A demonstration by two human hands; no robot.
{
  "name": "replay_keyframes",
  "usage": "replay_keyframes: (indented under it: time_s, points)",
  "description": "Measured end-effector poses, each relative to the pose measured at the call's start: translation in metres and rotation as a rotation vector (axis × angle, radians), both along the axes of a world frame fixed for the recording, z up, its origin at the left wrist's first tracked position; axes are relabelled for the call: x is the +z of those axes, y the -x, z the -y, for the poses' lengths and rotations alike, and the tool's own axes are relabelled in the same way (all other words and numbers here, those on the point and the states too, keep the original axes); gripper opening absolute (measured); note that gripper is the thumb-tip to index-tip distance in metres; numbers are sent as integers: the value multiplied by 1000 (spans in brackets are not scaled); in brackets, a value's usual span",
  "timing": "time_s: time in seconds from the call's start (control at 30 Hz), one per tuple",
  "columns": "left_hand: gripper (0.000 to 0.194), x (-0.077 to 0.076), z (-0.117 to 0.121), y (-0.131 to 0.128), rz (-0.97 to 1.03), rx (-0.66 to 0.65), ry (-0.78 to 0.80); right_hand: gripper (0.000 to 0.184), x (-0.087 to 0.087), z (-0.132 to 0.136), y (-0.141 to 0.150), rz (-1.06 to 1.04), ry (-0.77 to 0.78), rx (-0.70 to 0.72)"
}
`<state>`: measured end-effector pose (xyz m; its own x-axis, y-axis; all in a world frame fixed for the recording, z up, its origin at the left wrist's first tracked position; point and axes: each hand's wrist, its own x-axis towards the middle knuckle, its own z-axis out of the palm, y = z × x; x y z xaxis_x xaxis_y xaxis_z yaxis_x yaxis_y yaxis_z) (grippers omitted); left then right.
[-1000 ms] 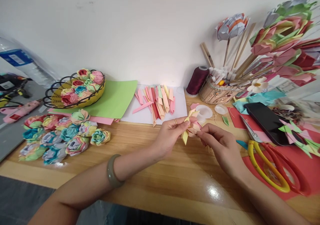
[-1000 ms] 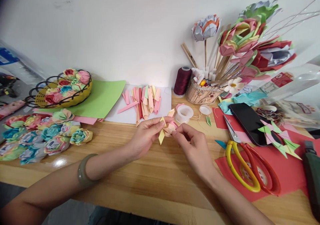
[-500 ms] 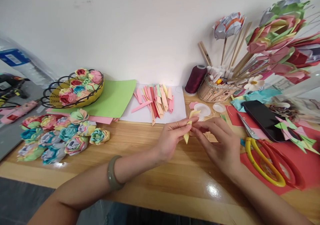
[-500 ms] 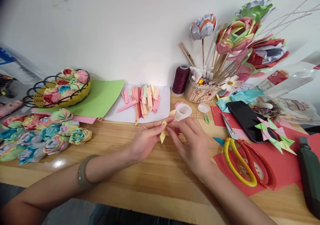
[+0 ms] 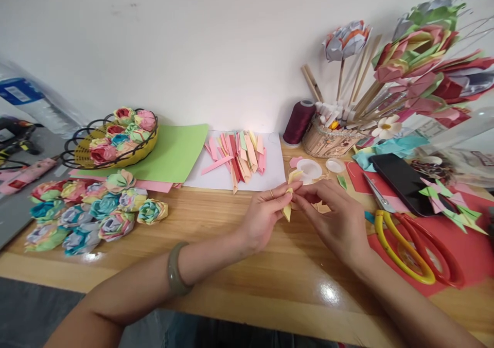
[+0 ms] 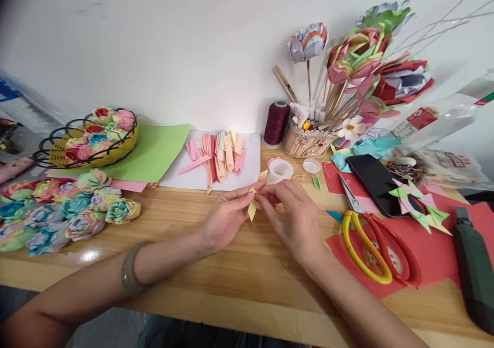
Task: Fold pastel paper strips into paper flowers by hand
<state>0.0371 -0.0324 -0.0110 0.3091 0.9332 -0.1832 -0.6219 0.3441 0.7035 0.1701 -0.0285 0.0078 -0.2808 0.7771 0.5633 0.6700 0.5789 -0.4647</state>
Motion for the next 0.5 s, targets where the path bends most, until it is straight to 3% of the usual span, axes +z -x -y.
replay_keyframes:
  time_s: [0.33,0.5]
  points:
    - [24,-1,2,-2,40,23,-25,6,-3,-1,4,133,-155,-40]
    - [24,0,3,-3,46,29,-43,8,-3,1,3,103,52,-123]
